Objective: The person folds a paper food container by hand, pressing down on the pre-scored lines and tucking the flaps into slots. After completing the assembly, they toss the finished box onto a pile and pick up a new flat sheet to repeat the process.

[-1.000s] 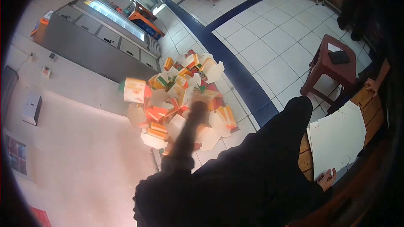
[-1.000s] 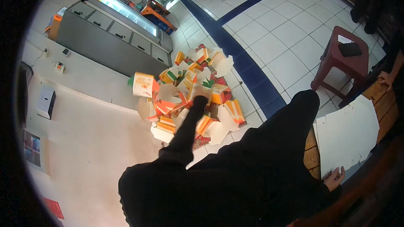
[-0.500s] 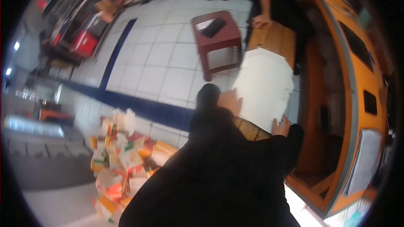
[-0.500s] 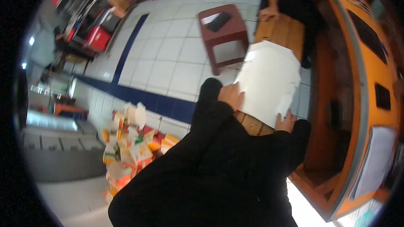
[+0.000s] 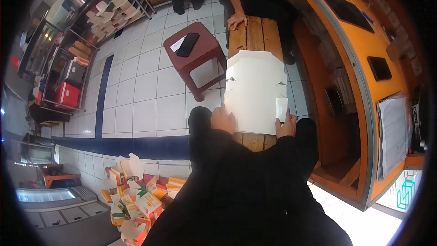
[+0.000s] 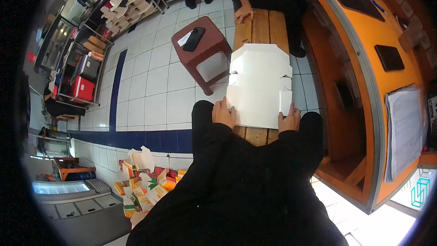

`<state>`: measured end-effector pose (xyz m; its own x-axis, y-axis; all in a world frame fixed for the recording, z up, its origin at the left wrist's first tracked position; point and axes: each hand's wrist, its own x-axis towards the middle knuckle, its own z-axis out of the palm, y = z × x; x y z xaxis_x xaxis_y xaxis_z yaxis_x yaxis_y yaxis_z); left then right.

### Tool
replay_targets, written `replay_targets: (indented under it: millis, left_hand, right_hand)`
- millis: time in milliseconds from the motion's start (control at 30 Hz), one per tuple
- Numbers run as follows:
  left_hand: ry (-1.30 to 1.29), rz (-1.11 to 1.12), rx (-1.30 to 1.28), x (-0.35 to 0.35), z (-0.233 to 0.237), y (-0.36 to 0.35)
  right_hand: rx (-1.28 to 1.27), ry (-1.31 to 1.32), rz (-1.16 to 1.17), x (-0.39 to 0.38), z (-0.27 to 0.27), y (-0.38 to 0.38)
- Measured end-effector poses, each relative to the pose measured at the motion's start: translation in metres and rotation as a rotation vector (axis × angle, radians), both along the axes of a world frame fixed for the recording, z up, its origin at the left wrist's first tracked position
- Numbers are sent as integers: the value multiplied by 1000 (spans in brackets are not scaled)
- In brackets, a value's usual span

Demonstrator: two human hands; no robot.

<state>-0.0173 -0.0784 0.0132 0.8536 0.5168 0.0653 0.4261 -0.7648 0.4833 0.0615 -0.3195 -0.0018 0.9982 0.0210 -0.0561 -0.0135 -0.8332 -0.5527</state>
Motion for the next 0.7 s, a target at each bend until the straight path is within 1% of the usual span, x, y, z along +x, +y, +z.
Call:
replay_targets:
  millis: [100,167,200,267,300,367,400,467,500,567,600,667,700]
  left_hand:
    - [-38,-42,-7,-2,-4,1]
    - [-211,-67,-12,-2,-13,2]
    - [-211,-75,-16,0,-15,2]
    - [-127,44,-204,3,-19,4]
    - [-126,44,-204,3,-15,9]
    - [87,-81,-374,3,-6,16]
    - [87,-75,-375,3,-10,15]
    - [-155,-98,-279,3,-19,10]
    - [-153,-90,-278,1,-13,8]
    - [-133,-241,-181,-2,10,2]
    - [-130,-236,-181,-4,8,-2]
    - [-111,-385,47,-6,4,-13]
    - [19,-412,147,-7,14,-20]
  right_hand:
    - [-43,-41,0,0,2,-3]
    - [-70,-77,15,-2,9,-6]
    - [-74,-78,6,-2,7,-7]
    - [15,-96,-30,0,1,-6]
    - [15,-96,-31,0,5,-7]
    - [431,69,-68,1,12,-9]
    - [430,72,-62,2,10,-10]
    - [503,-4,-38,2,5,-11]
    - [504,0,-31,0,9,-9]
    - [228,-48,222,-7,26,-5]
    - [229,-44,226,-9,21,-3]
    - [-71,-208,396,-13,8,1]
    - [-185,-176,425,-16,11,5]
